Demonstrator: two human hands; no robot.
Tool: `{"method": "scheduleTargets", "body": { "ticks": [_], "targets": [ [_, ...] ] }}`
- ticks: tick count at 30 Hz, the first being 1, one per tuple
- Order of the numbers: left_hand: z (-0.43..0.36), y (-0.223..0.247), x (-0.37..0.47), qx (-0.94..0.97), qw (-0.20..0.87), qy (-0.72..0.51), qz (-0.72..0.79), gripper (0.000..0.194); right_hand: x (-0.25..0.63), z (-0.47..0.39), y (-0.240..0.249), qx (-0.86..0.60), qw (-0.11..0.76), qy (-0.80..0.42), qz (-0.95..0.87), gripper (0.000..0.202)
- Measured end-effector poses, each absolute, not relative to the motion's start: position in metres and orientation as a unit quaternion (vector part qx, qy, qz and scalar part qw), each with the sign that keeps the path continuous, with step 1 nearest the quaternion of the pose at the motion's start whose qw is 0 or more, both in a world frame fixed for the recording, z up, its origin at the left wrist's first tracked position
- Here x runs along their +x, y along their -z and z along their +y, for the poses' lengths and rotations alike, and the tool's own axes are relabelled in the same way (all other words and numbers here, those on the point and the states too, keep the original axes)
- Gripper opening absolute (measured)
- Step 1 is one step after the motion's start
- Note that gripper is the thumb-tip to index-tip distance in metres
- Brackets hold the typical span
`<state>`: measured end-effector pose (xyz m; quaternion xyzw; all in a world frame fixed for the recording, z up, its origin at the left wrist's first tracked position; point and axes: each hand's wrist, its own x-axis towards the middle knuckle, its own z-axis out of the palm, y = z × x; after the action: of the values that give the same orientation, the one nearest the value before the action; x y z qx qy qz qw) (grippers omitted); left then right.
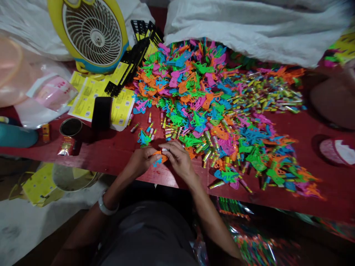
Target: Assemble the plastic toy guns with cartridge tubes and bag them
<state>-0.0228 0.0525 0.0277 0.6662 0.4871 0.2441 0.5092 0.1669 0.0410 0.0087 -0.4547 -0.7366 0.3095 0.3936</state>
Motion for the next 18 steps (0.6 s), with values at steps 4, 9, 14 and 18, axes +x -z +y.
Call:
{"method": "scheduleTargets", "body": {
  "ticks": [4, 9, 14, 18],
  "targets": [
    [0.053, -0.026, -0.024, 0.654, 0.521, -0.231, 0.497, 0.027, 0.167, 0.043, -0.009, -0.444, 0.383, -0.306, -0.75, 0.025],
    [0.053, -0.026, -0.024, 0.563, 0.613, -0.218, 0.51, 0.033, 0.166, 0.039, -0.006, -0.421, 0.37, -0.302, -0.771, 0.023],
    [0.052, -0.023, -0.022, 0.498, 0.669, -0.213, 0.509, 0.036, 0.164, 0.023, 0.008, -0.411, 0.406, -0.257, -0.775, 0.021],
    [0.051, -0.016, -0.019, 0.512, 0.678, -0.17, 0.499, 0.037, 0.164, 0.01, 0.02, -0.423, 0.407, -0.261, -0.767, 0.022]
  ]
}}
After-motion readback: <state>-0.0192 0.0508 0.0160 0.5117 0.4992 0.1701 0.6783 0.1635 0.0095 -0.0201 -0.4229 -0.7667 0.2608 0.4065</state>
